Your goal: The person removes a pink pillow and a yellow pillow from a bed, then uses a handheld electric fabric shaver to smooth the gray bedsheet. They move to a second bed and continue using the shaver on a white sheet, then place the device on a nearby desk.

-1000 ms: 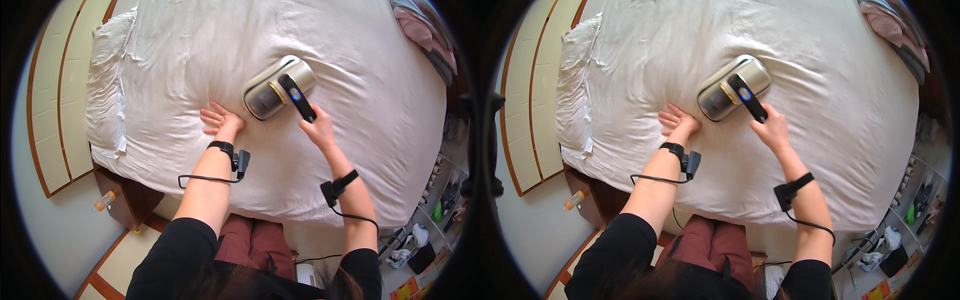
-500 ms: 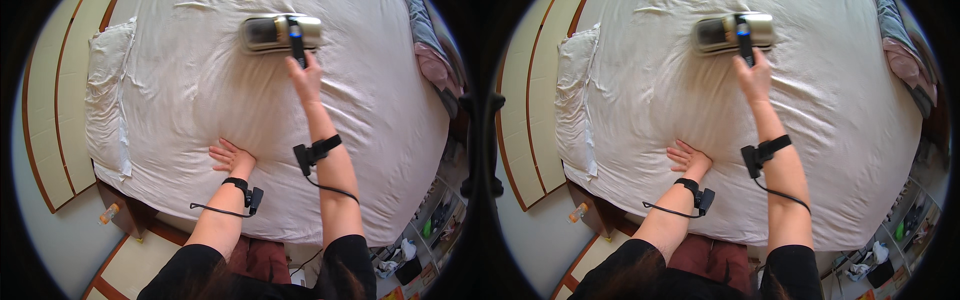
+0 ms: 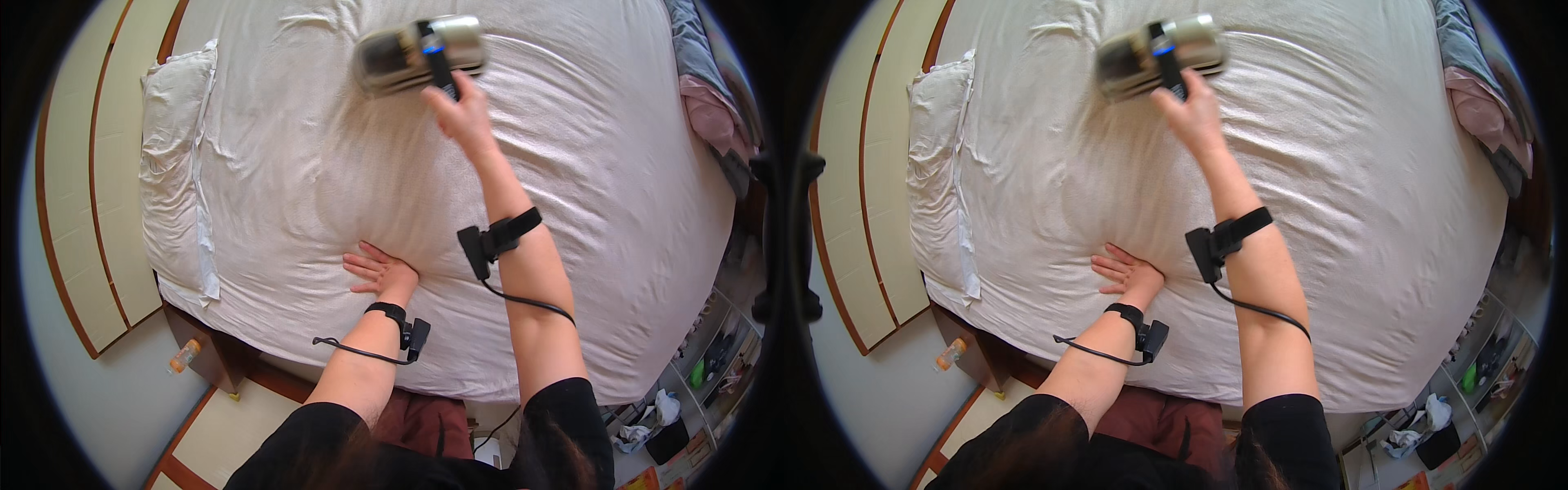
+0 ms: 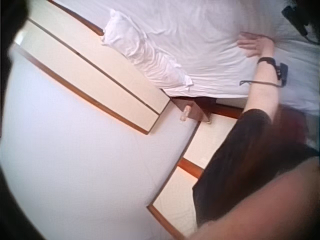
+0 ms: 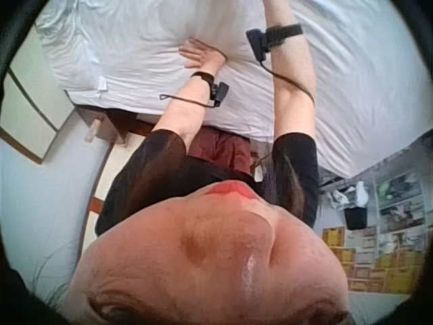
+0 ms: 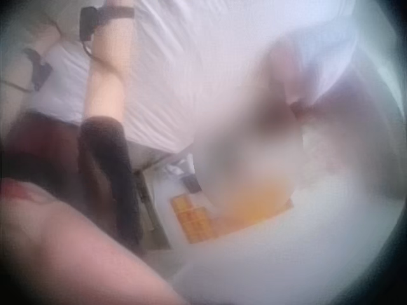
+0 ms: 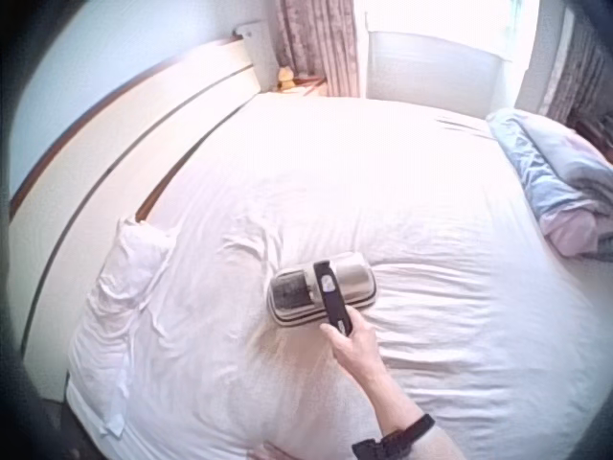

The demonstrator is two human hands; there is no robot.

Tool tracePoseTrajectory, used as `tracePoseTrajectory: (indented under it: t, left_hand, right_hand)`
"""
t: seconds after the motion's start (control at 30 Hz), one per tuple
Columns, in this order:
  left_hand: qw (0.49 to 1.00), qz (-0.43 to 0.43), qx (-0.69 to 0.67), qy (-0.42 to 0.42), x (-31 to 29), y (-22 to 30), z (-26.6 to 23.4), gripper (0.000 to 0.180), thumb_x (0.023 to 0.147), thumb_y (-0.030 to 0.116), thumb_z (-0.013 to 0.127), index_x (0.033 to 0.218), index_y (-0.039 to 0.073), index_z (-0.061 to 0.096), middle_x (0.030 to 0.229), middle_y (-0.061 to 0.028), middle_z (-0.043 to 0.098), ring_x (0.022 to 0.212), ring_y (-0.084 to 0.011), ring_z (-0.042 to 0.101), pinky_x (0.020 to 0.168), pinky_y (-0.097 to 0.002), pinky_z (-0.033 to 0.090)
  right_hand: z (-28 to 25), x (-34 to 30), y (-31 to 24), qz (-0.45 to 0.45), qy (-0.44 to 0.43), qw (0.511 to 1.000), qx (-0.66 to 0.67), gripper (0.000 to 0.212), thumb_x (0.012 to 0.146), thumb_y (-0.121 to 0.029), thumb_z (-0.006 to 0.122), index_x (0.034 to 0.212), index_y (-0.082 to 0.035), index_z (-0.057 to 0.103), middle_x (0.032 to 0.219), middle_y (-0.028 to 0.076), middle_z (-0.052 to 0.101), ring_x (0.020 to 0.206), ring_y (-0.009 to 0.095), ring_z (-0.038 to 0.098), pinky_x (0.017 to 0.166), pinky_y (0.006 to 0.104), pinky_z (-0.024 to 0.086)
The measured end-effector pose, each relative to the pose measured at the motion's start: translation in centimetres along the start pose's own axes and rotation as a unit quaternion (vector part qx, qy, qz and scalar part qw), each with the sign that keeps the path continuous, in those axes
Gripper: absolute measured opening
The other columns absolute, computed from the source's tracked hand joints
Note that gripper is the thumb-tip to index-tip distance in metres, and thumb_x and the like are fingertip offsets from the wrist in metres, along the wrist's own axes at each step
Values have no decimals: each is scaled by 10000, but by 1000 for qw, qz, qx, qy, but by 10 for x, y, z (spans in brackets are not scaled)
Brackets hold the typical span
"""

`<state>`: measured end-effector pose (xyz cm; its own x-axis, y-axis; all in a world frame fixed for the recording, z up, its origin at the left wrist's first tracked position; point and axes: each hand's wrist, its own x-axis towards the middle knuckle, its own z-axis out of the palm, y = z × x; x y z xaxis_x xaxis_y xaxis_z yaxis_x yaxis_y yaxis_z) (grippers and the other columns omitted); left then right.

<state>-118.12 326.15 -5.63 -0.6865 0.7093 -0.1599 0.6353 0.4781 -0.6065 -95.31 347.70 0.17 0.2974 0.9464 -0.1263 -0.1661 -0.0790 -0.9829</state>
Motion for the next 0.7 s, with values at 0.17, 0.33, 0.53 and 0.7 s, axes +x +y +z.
tracePoseTrajectory:
  t: [0.17, 0.33, 0.53, 0.7]
  left_hand:
    - [999, -15, 22, 41, 14, 1, 5, 812, 1004, 472, 349, 1588, 139, -106, 1636, -263, -89, 1527, -407, -73, 1089, -768, 0]
    - [964, 18, -78, 254, 19, 8, 9, 820, 988, 544, 313, 1591, 137, -64, 1639, -246, -32, 1530, -380, -35, 1095, -757, -3]
    - [969, 24, -93, 229, 20, 8, 8, 771, 990, 561, 280, 1603, 195, -10, 1661, -200, 40, 1545, -345, 39, 1124, -728, 17]
    - [979, -69, 163, 103, 36, 8, 13, 758, 997, 529, 276, 1600, 177, -20, 1652, -222, 5, 1538, -370, 8, 1100, -748, 0]
  right_hand:
    - [-10, -36, 9, -76, -17, 988, -133, 427, 838, -267, 744, 1164, -11, 642, 822, 99, 664, 717, 175, 628, 636, 309, 489]
    - [-135, -33, 22, 45, 156, 979, -120, 339, 892, -303, 723, 1098, -42, 656, 736, 10, 606, 603, 110, 557, 542, 277, 449]
    - [-166, -14, 13, 82, 384, 914, 103, 211, 882, -192, 730, 874, -54, 571, 700, 35, 592, 472, 85, 525, 387, 239, 399]
    - [-84, -23, 27, 50, 148, 986, 55, 219, 885, -202, 710, 963, -52, 571, 637, -11, 551, 463, 65, 518, 391, 237, 400]
